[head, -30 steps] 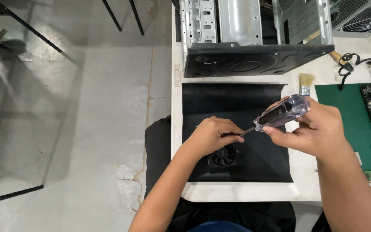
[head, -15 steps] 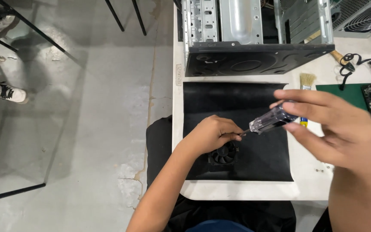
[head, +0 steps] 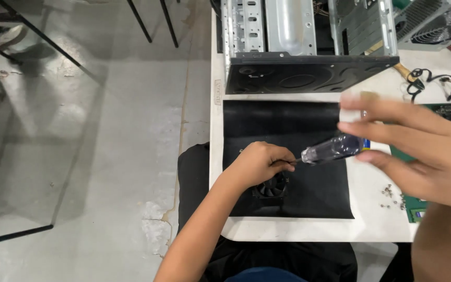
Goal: Disassembling and reassembling computer components including the motherboard, CPU heatsink, and cooling fan using a screwdriver.
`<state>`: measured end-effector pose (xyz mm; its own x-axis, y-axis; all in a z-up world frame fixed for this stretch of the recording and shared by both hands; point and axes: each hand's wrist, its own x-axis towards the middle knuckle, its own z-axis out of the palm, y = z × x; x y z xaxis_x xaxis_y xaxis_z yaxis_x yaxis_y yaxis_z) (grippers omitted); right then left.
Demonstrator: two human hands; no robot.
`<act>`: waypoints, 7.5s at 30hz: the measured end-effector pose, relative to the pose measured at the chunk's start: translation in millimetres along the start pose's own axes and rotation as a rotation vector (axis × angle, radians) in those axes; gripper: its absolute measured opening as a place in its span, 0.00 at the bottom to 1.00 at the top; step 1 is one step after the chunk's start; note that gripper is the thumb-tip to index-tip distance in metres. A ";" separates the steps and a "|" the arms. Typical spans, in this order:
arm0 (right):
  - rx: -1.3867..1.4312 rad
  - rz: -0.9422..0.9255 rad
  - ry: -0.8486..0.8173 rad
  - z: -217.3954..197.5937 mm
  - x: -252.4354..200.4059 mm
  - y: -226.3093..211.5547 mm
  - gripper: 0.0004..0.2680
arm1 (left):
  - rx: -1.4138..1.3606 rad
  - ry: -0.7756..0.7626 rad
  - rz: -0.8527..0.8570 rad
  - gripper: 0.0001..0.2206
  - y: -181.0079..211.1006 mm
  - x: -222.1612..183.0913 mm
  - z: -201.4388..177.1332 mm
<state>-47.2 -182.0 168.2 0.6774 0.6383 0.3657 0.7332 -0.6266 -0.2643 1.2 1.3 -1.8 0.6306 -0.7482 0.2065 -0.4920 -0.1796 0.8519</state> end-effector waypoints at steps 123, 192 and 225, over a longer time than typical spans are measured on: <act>-0.045 -0.108 0.251 23.7 7.3 -10.3 0.13 | -0.233 0.383 0.002 0.03 2.6 -16.5 33.5; 0.217 0.042 0.055 26.2 -5.4 -42.8 0.13 | -0.777 -0.007 0.255 0.04 -17.1 -32.1 14.3; 0.316 -0.072 -0.383 -1.4 12.1 -37.0 0.15 | -0.753 -0.144 0.236 0.05 -20.1 -30.1 9.7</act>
<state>-66.3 -151.7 183.7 0.5544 0.8304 0.0552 0.7213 -0.4464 -0.5297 -13.6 21.2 -29.8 0.4515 -0.7971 0.4010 -0.0330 0.4342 0.9002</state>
